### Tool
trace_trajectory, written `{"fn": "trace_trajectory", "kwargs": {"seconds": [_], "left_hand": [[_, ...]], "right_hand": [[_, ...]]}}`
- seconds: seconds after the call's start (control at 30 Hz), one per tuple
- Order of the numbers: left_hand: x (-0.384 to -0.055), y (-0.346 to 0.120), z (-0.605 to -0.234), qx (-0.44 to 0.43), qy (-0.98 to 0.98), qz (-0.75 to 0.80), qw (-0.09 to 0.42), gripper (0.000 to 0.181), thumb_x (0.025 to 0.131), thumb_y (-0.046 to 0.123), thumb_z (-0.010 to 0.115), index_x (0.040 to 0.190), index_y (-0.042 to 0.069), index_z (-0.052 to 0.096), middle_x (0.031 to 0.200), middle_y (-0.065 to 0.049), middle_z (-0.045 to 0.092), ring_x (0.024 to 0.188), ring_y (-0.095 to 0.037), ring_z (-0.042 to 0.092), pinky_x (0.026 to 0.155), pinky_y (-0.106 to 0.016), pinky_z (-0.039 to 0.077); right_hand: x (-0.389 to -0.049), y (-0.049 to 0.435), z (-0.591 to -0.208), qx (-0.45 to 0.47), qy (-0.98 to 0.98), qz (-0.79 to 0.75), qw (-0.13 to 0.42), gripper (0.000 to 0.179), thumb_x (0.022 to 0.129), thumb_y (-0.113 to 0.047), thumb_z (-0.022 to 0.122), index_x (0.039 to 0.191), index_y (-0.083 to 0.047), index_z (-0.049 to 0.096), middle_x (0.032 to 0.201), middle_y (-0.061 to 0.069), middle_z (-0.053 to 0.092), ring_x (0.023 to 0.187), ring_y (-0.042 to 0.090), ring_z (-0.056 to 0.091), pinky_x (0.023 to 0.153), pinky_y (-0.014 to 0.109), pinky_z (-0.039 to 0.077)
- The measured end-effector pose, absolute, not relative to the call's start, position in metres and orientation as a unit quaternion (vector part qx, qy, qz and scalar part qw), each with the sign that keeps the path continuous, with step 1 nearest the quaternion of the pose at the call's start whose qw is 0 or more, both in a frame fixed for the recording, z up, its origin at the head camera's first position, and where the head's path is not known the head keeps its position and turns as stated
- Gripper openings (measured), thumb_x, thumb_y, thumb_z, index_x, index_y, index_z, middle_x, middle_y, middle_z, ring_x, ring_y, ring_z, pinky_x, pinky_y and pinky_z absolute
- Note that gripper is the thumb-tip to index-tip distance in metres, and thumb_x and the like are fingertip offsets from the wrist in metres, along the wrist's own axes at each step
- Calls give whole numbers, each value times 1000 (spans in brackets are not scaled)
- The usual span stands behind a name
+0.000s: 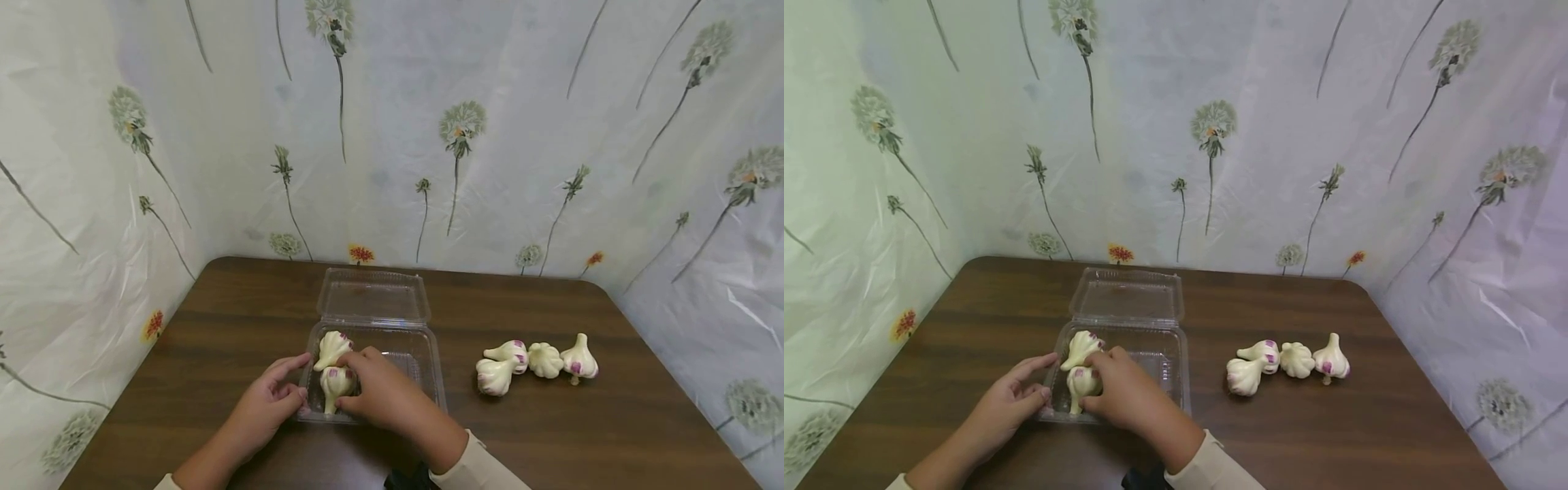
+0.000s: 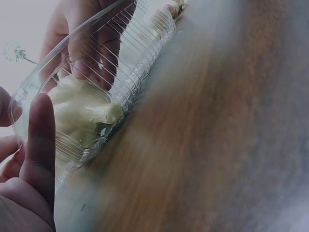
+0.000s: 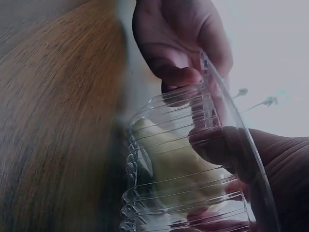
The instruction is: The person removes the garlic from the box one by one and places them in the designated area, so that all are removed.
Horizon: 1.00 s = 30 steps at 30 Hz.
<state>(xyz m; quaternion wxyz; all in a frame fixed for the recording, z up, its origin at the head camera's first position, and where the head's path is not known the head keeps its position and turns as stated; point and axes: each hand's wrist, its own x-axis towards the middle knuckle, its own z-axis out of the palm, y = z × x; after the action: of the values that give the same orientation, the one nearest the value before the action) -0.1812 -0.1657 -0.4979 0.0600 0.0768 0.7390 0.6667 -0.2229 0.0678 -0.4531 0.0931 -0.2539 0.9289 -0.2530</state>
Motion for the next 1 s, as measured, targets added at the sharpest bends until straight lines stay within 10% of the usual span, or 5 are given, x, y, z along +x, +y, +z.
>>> {"fn": "trace_trajectory", "kwargs": {"seconds": [1.0], "left_hand": [[-182, -165, -498, 76, 735, 671, 66, 58, 100, -2, 63, 155, 3, 47, 153, -17, 42, 80, -11, 67, 73, -23, 60]], "right_hand": [[-226, 68, -454, -251, 928, -261, 91, 38, 86, -34, 86, 112, -20, 62, 95, -10, 59, 80, 8, 54, 68, 26, 47]]}}
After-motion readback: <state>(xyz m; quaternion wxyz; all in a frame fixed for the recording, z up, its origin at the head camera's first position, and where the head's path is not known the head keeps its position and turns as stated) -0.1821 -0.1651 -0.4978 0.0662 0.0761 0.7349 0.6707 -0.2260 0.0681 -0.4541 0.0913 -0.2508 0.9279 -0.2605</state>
